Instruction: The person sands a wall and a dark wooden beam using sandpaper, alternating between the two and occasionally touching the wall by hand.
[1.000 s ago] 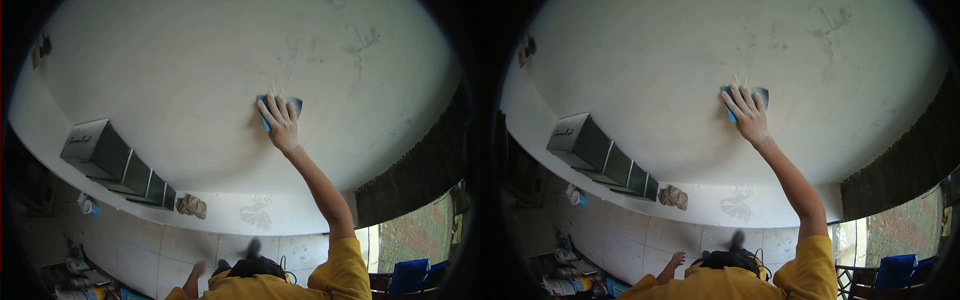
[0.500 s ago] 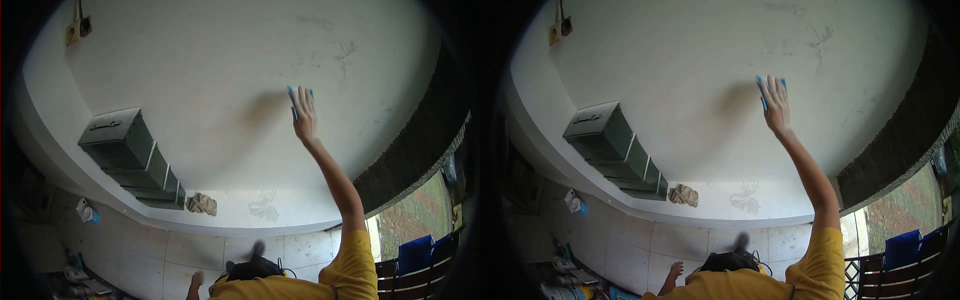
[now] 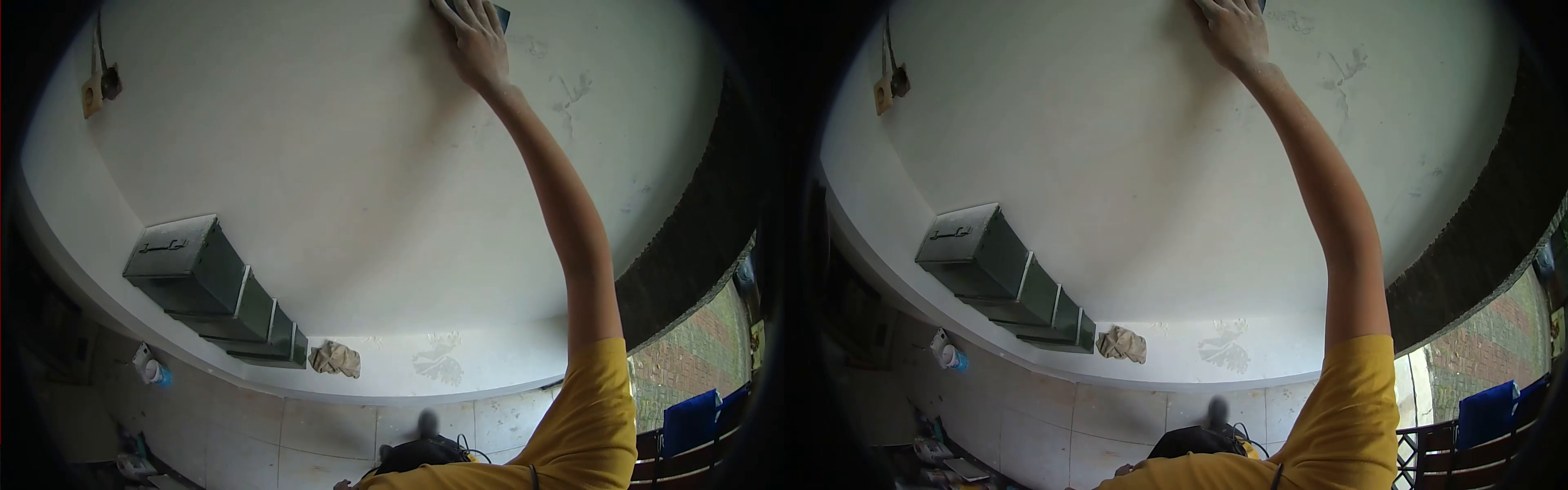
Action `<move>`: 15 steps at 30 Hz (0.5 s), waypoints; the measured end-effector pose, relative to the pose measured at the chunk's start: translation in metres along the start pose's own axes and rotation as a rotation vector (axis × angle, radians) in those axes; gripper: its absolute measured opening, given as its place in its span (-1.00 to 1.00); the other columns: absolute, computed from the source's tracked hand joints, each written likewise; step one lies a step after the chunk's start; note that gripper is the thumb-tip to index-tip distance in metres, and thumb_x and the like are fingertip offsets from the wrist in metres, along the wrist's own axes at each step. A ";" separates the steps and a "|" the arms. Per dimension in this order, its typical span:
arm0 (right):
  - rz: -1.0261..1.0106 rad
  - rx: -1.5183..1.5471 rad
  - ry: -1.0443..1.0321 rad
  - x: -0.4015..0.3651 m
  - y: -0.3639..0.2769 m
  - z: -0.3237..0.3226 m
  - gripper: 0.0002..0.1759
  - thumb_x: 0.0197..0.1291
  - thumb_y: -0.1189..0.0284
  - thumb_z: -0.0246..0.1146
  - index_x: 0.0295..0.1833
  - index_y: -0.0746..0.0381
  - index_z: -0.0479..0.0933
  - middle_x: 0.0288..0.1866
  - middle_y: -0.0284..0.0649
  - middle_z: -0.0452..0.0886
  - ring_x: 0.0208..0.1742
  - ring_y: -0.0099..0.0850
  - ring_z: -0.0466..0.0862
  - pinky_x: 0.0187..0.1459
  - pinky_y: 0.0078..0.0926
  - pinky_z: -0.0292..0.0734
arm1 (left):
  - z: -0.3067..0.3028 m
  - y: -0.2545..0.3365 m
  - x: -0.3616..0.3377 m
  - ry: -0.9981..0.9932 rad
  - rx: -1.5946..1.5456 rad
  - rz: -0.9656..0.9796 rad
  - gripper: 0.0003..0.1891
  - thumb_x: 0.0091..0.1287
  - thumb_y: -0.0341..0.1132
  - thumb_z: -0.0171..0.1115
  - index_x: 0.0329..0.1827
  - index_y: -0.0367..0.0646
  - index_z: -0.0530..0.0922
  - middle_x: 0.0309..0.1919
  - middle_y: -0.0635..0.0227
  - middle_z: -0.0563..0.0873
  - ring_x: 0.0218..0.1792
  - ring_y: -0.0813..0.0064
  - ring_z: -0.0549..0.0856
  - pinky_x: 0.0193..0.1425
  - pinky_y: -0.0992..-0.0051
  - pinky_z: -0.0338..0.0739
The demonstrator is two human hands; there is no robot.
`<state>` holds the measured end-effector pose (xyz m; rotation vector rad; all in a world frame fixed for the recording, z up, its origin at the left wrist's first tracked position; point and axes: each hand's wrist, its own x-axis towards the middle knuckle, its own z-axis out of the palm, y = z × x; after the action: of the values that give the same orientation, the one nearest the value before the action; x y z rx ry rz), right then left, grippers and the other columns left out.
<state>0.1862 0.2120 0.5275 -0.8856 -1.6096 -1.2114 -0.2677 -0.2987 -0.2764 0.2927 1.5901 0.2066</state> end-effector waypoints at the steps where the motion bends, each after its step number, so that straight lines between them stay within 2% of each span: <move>1: -0.003 0.001 0.048 -0.010 -0.008 0.002 -0.45 0.40 0.35 0.12 0.49 -0.04 0.30 0.58 -0.24 0.19 0.58 -0.16 0.16 0.51 -0.12 0.09 | 0.000 0.008 0.002 -0.004 0.006 0.029 -0.55 0.45 -0.02 -0.03 0.28 -0.03 0.46 0.11 0.20 0.58 0.10 0.25 0.60 0.12 0.07 0.50; 2: -0.008 0.003 0.093 -0.023 -0.013 0.006 -0.43 0.39 0.34 0.13 0.50 -0.12 0.29 0.59 -0.33 0.20 0.58 -0.24 0.18 0.51 -0.15 0.11 | 0.003 0.018 0.007 0.012 0.008 0.067 -0.55 0.45 -0.01 -0.02 0.28 -0.03 0.46 0.12 0.20 0.58 0.10 0.25 0.60 0.13 0.07 0.50; 3: -0.020 -0.014 0.046 -0.047 -0.011 0.017 -0.27 0.25 0.52 0.17 0.53 -0.11 0.23 0.55 -0.29 0.27 0.56 -0.25 0.22 0.48 -0.16 0.16 | 0.006 0.028 0.009 0.041 0.005 0.088 -0.55 0.45 -0.01 -0.02 0.28 -0.03 0.46 0.12 0.20 0.58 0.10 0.25 0.60 0.13 0.07 0.50; 5: 0.003 -0.037 -0.144 -0.100 -0.033 0.012 -0.29 0.22 0.54 0.18 0.51 -0.07 0.29 0.57 -0.31 0.25 0.56 -0.27 0.24 0.48 -0.16 0.16 | 0.019 0.067 0.021 0.166 0.002 0.135 -0.57 0.40 0.02 0.04 0.15 -0.06 0.51 -0.10 0.25 0.63 -0.24 0.33 0.62 -0.06 0.09 0.54; 9: -0.002 0.061 -0.360 -0.234 -0.069 0.018 -0.27 0.18 0.50 0.21 0.51 -0.06 0.31 0.57 -0.33 0.25 0.55 -0.32 0.27 0.42 -0.23 0.17 | 0.043 0.143 0.044 0.104 0.000 0.221 -0.59 0.43 0.04 0.00 0.07 -0.05 0.58 -0.19 0.37 0.64 -0.27 0.46 0.60 -0.18 0.19 0.51; 11: -0.003 0.149 -0.462 -0.301 -0.086 0.013 -0.31 0.21 0.49 0.18 0.49 -0.02 0.32 0.55 -0.35 0.29 0.49 -0.34 0.35 0.38 -0.24 0.20 | 0.060 0.175 0.050 0.089 -0.009 0.248 -0.59 0.43 0.03 0.01 0.08 -0.05 0.58 -0.24 0.40 0.63 -0.35 0.47 0.58 -0.24 0.26 0.51; 13: 0.001 0.185 -0.645 -0.371 -0.104 0.002 -0.31 0.21 0.49 0.15 0.50 0.01 0.30 0.53 -0.33 0.32 0.46 -0.33 0.38 0.36 -0.23 0.25 | 0.074 0.196 0.055 0.016 0.124 0.266 -0.52 0.44 0.09 -0.03 0.22 -0.02 0.51 0.12 0.23 0.59 0.07 0.23 0.60 0.10 0.04 0.51; 15: 0.021 0.270 -0.856 -0.451 -0.127 -0.022 -0.33 0.23 0.54 0.10 0.50 0.08 0.29 0.55 -0.23 0.27 0.50 -0.26 0.32 0.42 -0.16 0.21 | 0.089 0.209 0.060 -0.007 0.177 0.321 -0.52 0.42 0.08 -0.01 0.22 -0.01 0.51 0.10 0.23 0.59 0.05 0.22 0.59 0.09 0.03 0.52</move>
<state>0.2255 0.1470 0.0649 -1.3305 -2.3474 -0.5730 -0.1681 -0.0857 -0.2727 0.6867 1.5509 0.3113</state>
